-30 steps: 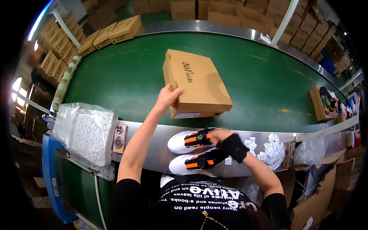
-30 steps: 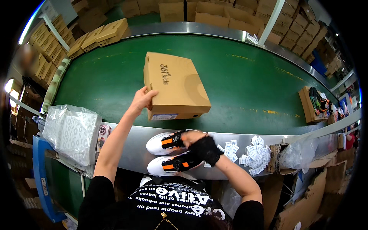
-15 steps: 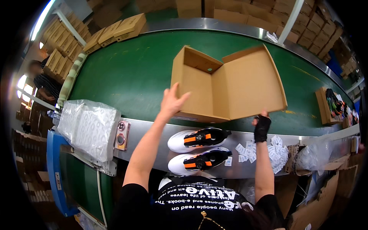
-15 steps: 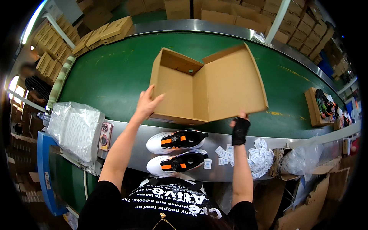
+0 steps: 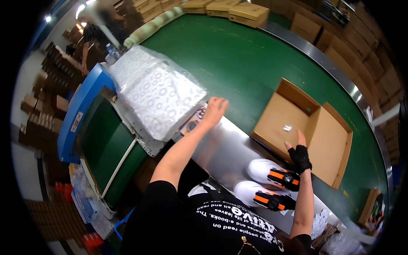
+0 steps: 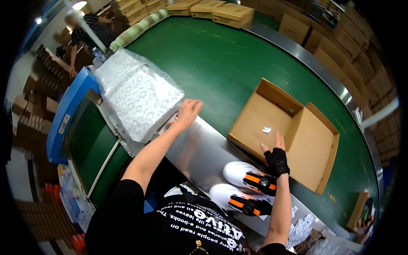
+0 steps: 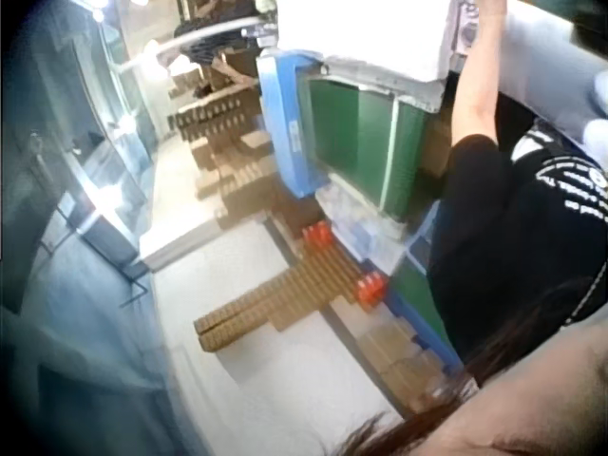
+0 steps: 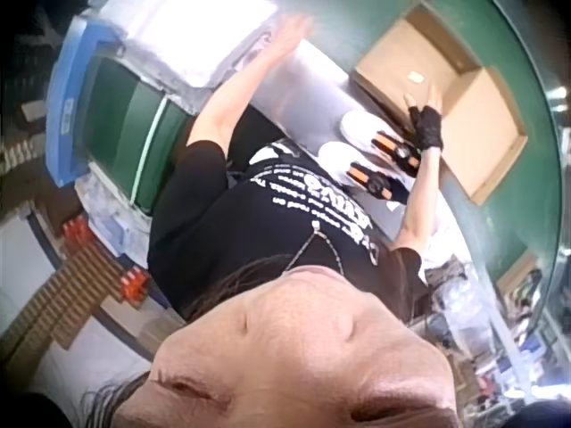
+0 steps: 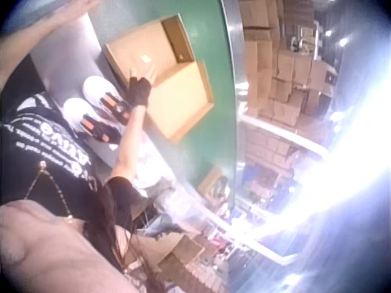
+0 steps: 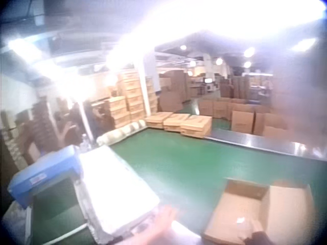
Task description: The person places pairs of sneakers into shoeboxes along with protective paper and then places the closed boxes onto a conveyor belt.
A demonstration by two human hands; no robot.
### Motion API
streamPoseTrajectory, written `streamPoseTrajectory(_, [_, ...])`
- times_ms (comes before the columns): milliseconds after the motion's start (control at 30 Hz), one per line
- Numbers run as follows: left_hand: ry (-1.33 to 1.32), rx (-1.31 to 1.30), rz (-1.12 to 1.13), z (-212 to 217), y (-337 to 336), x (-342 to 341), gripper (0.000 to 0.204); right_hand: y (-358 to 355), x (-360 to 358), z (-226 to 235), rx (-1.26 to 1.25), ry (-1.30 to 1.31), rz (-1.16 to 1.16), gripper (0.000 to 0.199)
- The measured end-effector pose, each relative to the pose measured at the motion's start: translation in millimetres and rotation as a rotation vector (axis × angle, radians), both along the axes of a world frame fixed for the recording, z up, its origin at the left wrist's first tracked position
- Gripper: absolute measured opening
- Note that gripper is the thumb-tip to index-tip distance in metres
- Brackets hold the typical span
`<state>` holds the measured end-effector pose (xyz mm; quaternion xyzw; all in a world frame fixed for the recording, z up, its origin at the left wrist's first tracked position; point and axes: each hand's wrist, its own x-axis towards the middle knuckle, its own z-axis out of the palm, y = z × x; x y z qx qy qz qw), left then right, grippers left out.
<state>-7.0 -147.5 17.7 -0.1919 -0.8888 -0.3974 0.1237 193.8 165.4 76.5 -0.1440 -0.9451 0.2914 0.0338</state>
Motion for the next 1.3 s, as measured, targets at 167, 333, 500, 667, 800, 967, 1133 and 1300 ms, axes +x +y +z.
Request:
streamPoseTrajectory(167, [-0.201,-0.428,0.524,11,-144,-18,0.045,-41,-9,-18,0.120,-0.484,0.122,0.059])
streamPoseTrajectory(333, [-0.326,-0.614,0.472,-7,-194,-11,0.043,-50,-13,-12,0.060,-0.554,0.114,0.060])
streamPoseTrajectory(500, [-0.133,-0.691,0.505,-25,-201,-26,0.024,-50,-16,-10,0.070,-0.556,0.111,0.060])
streamPoseTrajectory(667, [0.306,-0.430,0.610,48,-193,-33,0.011,-45,-18,-19,0.035,-0.532,0.179,0.065])
streamPoseTrajectory(800, [0.320,-0.073,0.398,148,-151,-26,0.016,-58,-22,-9,-0.026,-0.561,0.216,0.074])
streamPoseTrajectory(967, [0.274,0.348,-0.135,177,16,17,0.013,-85,-14,41,-0.398,0.087,0.348,0.088])
streamPoseTrajectory(1133, [-0.091,0.607,-0.450,176,162,85,0.017,-60,-25,53,-1.056,0.570,-0.037,0.060])
streamPoseTrajectory(1300, [0.411,-0.074,-0.519,164,199,105,0.049,53,5,45,-0.765,0.763,-0.678,0.048])
